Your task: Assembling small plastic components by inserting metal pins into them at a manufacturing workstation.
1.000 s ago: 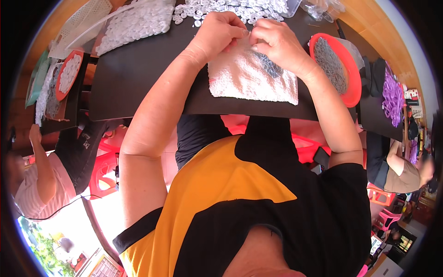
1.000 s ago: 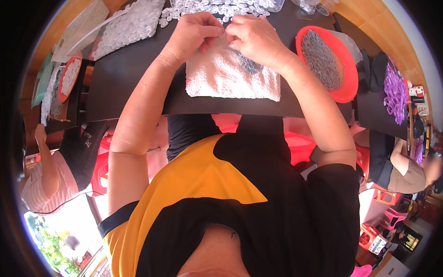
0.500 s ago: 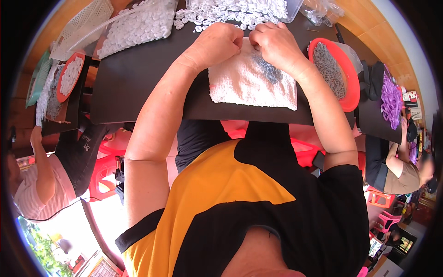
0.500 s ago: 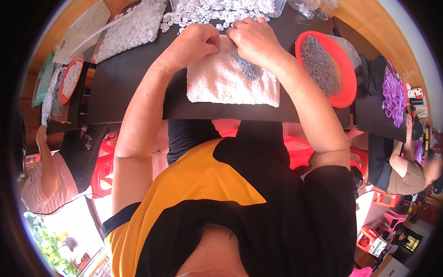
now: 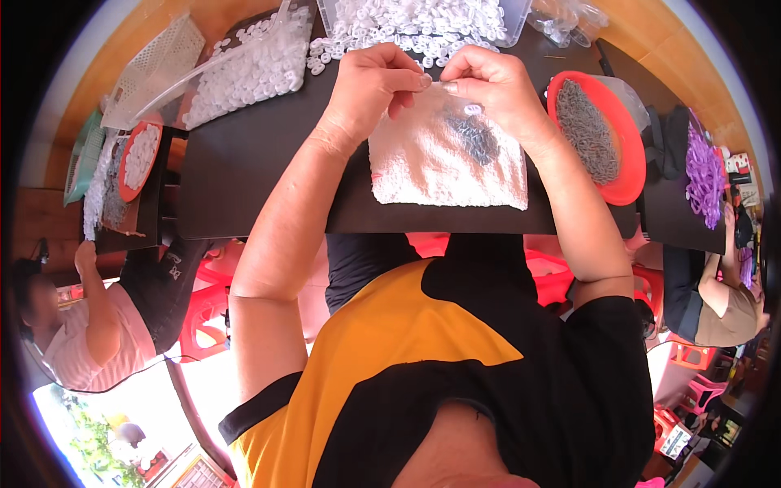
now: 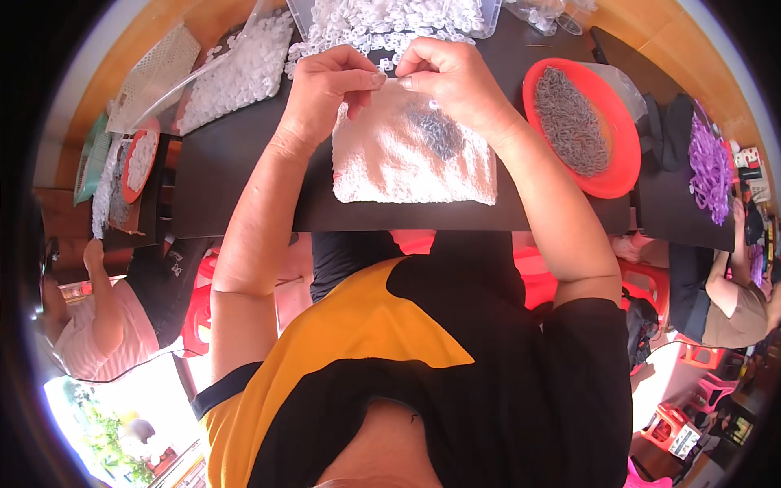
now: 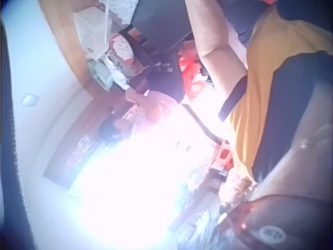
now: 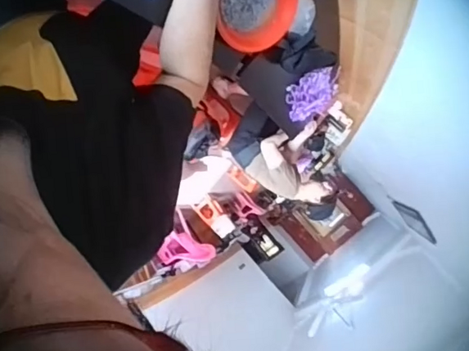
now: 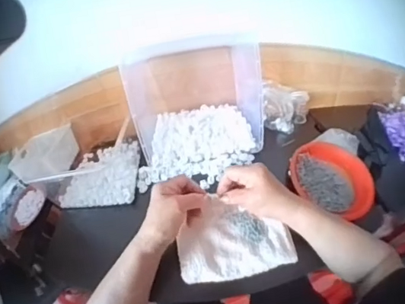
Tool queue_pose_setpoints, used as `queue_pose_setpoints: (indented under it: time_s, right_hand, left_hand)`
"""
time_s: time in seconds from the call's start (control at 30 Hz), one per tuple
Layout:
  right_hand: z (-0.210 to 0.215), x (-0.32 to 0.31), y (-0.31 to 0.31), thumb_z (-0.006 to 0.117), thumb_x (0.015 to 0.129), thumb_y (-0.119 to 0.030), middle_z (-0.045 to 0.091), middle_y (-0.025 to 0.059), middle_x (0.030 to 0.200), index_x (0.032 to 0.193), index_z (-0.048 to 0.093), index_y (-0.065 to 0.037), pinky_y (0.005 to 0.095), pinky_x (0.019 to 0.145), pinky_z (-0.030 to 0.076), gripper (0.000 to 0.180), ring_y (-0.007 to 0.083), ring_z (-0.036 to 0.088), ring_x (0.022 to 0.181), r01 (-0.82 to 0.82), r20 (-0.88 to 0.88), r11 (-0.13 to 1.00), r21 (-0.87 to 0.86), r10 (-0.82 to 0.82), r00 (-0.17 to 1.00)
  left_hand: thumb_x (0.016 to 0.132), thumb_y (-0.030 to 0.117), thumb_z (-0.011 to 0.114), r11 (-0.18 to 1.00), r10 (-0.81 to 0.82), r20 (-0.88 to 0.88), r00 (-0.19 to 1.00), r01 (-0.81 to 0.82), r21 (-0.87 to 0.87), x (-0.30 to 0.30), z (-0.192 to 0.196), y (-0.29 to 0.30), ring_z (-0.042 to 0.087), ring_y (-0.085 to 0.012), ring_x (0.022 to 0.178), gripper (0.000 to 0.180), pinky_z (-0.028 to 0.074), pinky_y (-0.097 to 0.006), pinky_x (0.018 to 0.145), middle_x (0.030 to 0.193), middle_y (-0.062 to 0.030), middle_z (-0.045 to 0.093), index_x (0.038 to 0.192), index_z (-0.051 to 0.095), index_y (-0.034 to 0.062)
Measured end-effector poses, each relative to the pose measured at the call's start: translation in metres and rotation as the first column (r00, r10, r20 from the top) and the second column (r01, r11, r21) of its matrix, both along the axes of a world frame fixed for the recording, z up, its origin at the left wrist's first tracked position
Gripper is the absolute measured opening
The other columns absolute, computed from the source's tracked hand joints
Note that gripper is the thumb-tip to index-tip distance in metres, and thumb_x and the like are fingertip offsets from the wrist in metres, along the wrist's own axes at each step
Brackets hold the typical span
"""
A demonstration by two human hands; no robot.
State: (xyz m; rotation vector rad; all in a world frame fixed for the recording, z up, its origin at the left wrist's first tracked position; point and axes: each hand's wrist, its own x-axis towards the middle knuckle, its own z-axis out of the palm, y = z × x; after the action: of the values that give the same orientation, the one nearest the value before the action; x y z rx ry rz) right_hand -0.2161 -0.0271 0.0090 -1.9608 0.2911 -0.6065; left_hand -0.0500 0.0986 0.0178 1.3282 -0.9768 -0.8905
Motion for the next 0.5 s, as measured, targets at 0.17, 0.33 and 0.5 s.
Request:
queue_pose_setpoints:
  time_s: [0.17,0.33,0.5]
  right_hand:
    - [0.006,-0.001,0.009,0.062,0.083,0.003,0.065,0.0014,0.085,0.09,0.062,0.002,0.0224,0.071,0.048,0.007,0.0067,0.059,0.08,0.07,0.106,0.996,0.058,-0.076,0.992]
    - [0.01,-0.002,0.016,0.061,0.083,0.005,0.067,0.0038,0.087,0.096,0.063,-0.001,0.0247,0.077,0.051,0.015,0.0106,0.064,0.083,0.149,0.215,0.985,-0.088,-0.127,0.968]
    - [0.018,-0.004,0.023,0.058,0.081,0.008,0.068,0.0078,0.086,0.098,0.061,-0.004,0.0274,0.073,0.054,0.021,0.0168,0.068,0.08,0.209,0.303,0.942,-0.264,-0.124,0.945]
  left_hand:
    - [0.08,0.0,0.065,0.995,0.071,-0.068,0.995,-0.075,-0.068,-0.009,0.001,-0.001,0.057,-0.0096,0.056,0.009,0.044,-0.023,0.048,0.072,-0.005,0.064,0.088,0.067,-0.0027]
    - [0.082,0.002,0.064,0.998,0.04,0.044,0.998,-0.038,-0.044,-0.022,0.004,0.002,0.056,-0.0096,0.056,0.01,0.044,-0.023,0.05,0.07,-0.0051,0.064,0.09,0.068,-0.0039]
    - [0.082,0.006,0.065,1.0,0.021,-0.024,0.999,-0.022,-0.02,-0.028,0.013,0.003,0.057,-0.0089,0.058,0.011,0.045,-0.023,0.047,0.07,-0.0047,0.063,0.087,0.068,-0.0038]
